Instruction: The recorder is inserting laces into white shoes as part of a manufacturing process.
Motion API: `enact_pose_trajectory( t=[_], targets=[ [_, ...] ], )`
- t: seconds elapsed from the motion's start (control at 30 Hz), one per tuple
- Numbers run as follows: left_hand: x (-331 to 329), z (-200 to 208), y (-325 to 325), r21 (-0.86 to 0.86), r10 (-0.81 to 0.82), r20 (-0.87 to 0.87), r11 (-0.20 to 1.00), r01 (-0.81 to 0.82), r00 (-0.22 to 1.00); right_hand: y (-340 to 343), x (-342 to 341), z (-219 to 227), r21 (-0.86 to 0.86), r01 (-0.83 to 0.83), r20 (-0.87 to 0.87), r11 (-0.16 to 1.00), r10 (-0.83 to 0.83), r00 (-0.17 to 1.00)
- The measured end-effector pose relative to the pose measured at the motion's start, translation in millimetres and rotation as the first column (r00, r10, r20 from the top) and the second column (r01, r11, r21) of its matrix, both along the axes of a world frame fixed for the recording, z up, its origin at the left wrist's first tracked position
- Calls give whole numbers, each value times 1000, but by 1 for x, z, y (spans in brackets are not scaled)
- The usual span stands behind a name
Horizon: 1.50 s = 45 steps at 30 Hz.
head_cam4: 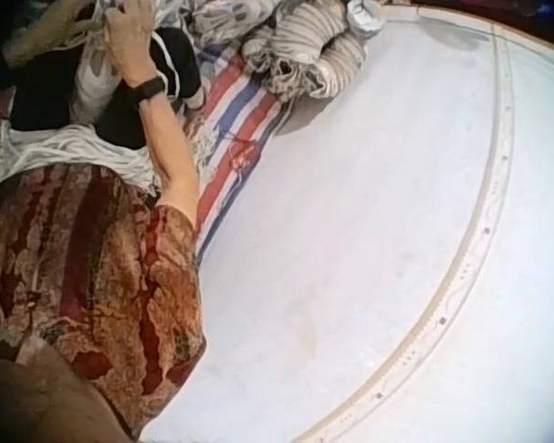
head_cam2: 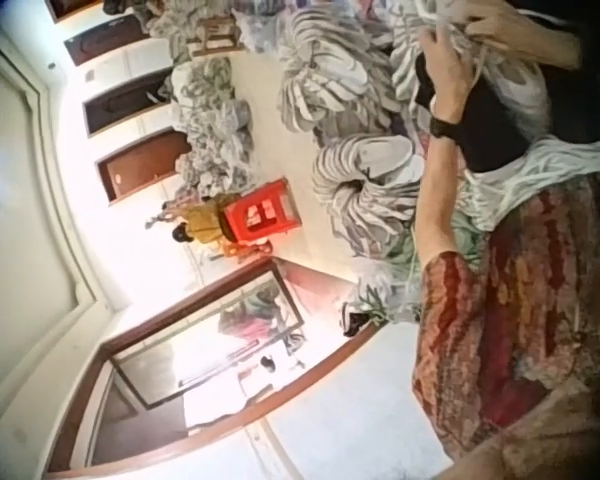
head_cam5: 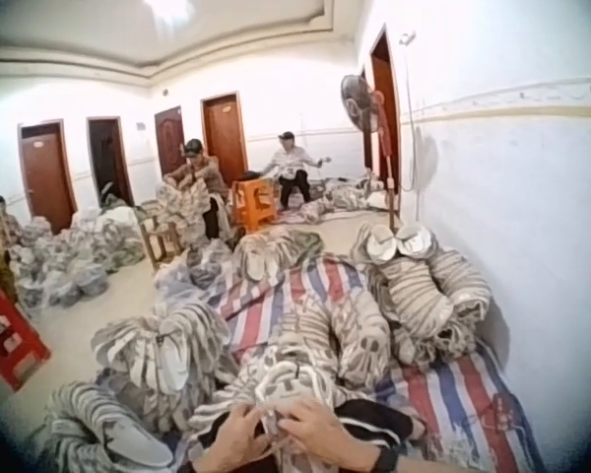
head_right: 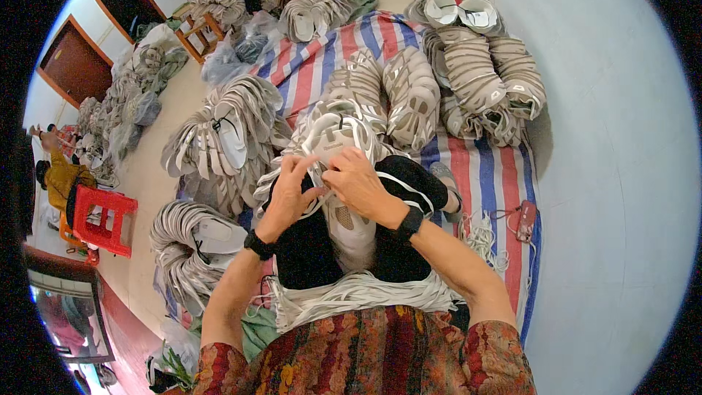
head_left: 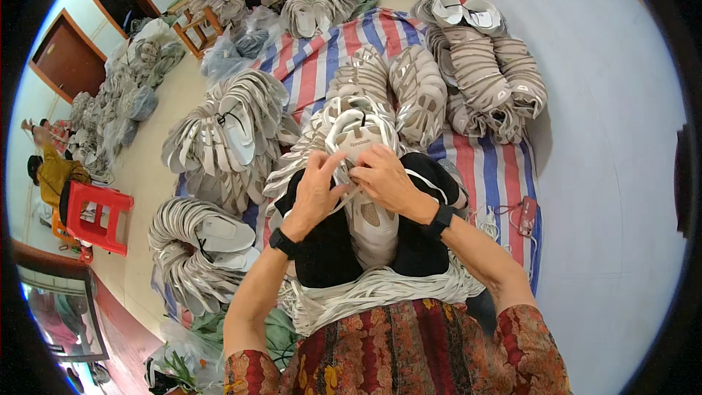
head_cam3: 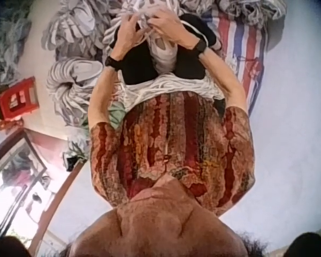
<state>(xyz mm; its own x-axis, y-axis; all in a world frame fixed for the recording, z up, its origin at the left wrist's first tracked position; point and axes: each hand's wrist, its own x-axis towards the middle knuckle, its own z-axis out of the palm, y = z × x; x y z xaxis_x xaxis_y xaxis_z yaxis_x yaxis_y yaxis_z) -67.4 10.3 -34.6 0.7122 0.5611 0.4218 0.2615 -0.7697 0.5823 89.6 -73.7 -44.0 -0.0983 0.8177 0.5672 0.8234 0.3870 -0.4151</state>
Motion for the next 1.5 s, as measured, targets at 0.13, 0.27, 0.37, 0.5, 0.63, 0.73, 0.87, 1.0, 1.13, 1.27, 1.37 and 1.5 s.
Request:
enact_pose_trajectory(
  t=[0.13, 0.27, 0.37, 0.5, 0.63, 0.73, 0.87, 1.0, 1.13, 1.27, 1.37, 1.5],
  targets=[
    [-2, 3, 17, -17, -155, -134, 988, 154, 979, 8, -4, 1, 65, 61, 160, 996, -71, 985],
    [-1, -3, 24, -38, -224, -86, 974, 222, 971, 14, -1, -1, 167, -3, 212, 986, -33, 977],
    [-3, -2, 22, -61, -213, -97, 976, 207, 972, 12, 3, 9, 200, -109, 305, 974, 44, 951],
    [-1, 6, 15, 80, -185, 12, 980, 184, 983, -24, 39, 42, 223, 128, 136, 966, -161, 978],
    [27, 16, 6, 301, -147, 124, 948, 104, 981, -42, 46, 30, -347, -64, -558, 936, -150, 816],
    [49, 11, 2, 396, -220, 107, 904, 161, 970, -36, 43, 4, -373, -294, -807, 880, -152, 570],
    [63, -4, -3, 421, -250, 46, 883, 208, 967, -30, 49, -4, -378, -226, -766, 898, -166, 621],
    [59, -25, -9, 410, -223, 15, 891, 197, 975, -25, 46, -18, -365, -266, -762, 892, -121, 637],
    [58, -21, -12, 414, -219, -49, 884, 219, 975, -28, 45, -16, -350, -350, -832, 869, -117, 542],
    [63, -13, -9, 438, -233, -120, 860, 262, 965, -29, 43, -8, -382, -320, -794, 867, -131, 593],
    [67, -9, -22, 512, -105, -242, 831, 219, 965, -29, 42, -6, -363, -356, -826, 861, -120, 551],
    [62, -8, -32, 506, -20, -313, 842, 185, 950, -33, 37, -5, -361, -431, -869, 827, -131, 477]
  ],
)
